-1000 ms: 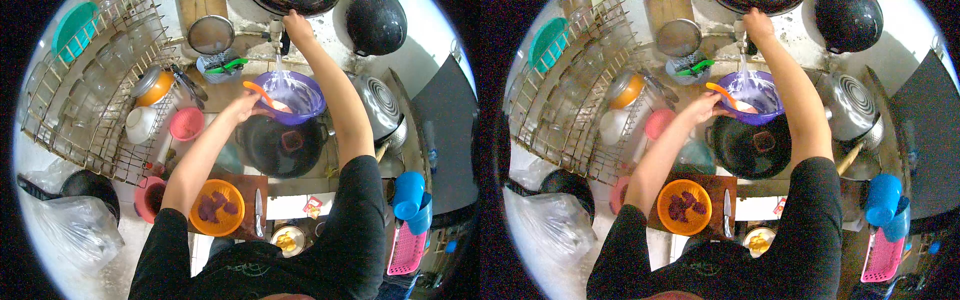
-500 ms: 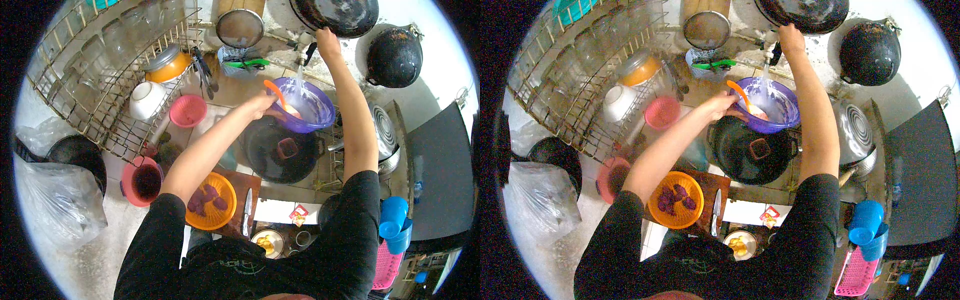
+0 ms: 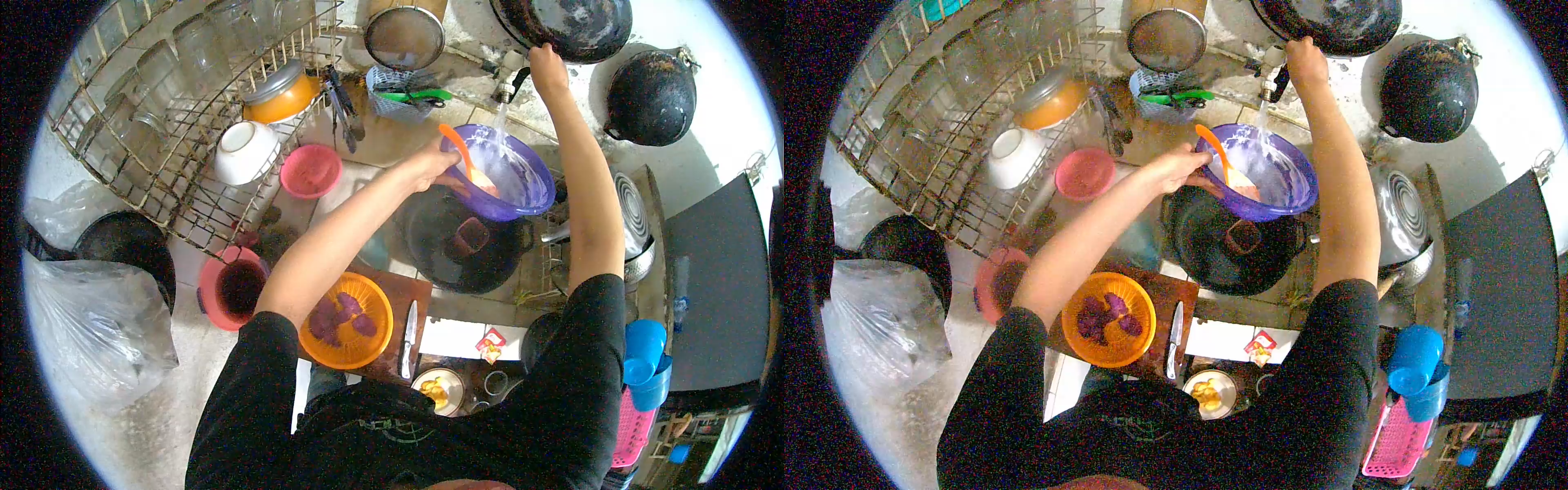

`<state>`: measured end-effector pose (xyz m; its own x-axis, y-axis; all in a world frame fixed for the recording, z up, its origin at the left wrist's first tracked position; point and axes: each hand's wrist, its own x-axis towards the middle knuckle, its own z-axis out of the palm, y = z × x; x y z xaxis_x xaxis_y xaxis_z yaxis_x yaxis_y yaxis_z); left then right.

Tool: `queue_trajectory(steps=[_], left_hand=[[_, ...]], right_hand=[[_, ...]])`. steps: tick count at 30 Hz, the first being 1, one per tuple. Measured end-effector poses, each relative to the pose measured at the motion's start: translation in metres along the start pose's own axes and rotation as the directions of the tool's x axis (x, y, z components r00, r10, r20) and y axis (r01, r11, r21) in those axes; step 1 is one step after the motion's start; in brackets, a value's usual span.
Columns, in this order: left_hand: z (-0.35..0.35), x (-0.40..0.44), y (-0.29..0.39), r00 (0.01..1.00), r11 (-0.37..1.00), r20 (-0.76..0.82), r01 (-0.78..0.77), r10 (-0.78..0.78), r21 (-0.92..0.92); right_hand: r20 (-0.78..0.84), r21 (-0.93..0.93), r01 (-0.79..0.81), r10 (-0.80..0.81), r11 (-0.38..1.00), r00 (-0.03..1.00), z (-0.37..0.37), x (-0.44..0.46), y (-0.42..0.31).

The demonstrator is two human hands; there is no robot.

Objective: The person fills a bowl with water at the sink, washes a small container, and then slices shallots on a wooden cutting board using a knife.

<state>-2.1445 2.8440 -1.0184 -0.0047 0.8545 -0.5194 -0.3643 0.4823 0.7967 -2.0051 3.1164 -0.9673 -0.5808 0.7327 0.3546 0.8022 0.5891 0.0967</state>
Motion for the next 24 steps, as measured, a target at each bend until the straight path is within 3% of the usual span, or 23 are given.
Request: queue_trajectory(steps=[16, 24], left_hand=[[-0.011, -0.008, -0.015, 0.999, 0.999, 0.026, 0.043, -0.043, -0.011], [-0.009, -0.007, -0.008, 0.994, 1.000, -0.110, 0.015, -0.013, 0.016]], right_hand=[[0.081, -0.053, -0.032, 0.036, 0.998, 0.996, -0.002, 0.001, -0.012], [0.050, -0.063, -0.018, 0.021, 0.998, 0.999, 0.001, 0.004, -0.012]])
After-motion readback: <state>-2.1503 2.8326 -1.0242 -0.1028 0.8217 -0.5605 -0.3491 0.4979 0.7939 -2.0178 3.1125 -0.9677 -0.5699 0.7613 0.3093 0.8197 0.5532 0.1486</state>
